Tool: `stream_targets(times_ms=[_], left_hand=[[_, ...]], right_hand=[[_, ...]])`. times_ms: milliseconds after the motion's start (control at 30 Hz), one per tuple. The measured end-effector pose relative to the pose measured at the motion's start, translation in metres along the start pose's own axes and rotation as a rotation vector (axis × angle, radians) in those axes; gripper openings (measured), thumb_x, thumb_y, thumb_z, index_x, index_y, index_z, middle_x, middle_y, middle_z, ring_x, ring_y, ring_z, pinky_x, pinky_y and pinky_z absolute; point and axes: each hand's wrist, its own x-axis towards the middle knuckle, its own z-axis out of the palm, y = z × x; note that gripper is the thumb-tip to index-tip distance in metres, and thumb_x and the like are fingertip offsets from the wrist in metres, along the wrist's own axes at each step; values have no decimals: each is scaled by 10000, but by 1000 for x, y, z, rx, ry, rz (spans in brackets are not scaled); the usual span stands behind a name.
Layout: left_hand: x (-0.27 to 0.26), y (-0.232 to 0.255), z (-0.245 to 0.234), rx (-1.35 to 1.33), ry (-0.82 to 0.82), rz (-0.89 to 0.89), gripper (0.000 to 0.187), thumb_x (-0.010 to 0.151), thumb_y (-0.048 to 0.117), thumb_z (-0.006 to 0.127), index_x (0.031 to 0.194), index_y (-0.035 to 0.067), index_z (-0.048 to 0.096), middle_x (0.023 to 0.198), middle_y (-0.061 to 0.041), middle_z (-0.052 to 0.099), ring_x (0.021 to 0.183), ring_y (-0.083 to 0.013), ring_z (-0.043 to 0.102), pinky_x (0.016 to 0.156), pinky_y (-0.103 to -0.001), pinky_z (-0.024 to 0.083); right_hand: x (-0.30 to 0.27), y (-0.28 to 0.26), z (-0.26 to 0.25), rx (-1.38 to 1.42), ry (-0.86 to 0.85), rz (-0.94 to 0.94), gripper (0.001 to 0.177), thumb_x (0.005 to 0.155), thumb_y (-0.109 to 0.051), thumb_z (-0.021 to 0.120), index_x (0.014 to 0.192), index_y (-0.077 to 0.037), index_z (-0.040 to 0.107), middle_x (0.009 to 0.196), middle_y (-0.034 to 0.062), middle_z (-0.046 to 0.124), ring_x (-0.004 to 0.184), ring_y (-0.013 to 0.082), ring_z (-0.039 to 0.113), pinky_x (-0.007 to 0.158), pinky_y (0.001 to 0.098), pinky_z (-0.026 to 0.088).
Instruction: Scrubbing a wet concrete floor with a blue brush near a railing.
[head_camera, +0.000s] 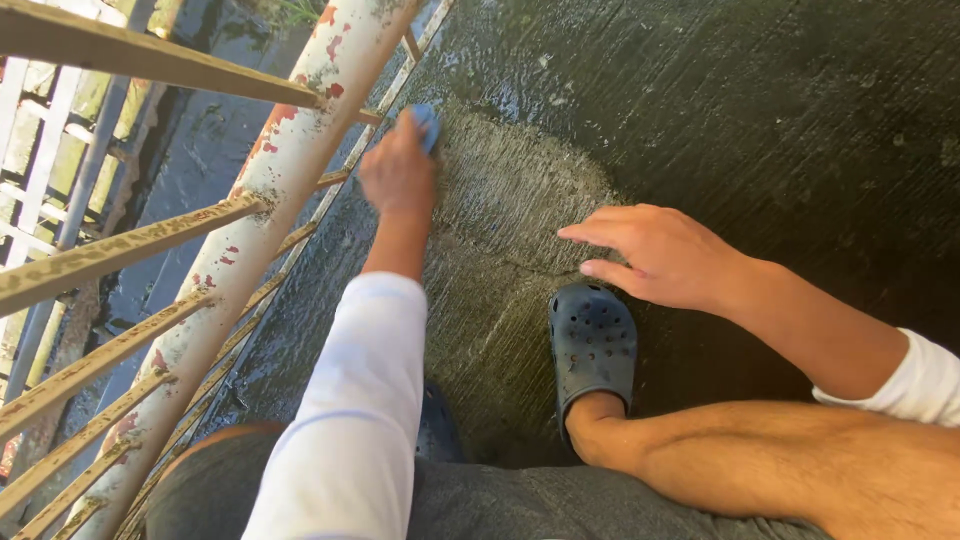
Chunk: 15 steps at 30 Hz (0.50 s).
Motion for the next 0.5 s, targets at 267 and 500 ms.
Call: stream_targets(times_ms=[267, 500], left_hand=[[37, 23, 7, 8, -27, 139, 166, 1028, 314, 594, 970, 169, 537, 733, -68, 712, 661, -325, 714, 569, -474, 530], [-59, -44, -21, 121, -4, -63, 225, 1056, 364, 597, 951, 166, 573, 714, -67, 698, 609, -340, 696, 493, -497, 500]], right_hand=[[-17, -4, -1, -12, -45, 193, 455, 884, -300, 678, 1321, -176, 667, 1167, 38, 729, 1010, 289, 691, 888, 427, 533], [13, -11, -3, -89, -83, 6, 415, 908, -281, 673, 1299, -141, 668, 1079, 81, 720, 979, 318, 689, 834, 421, 556]])
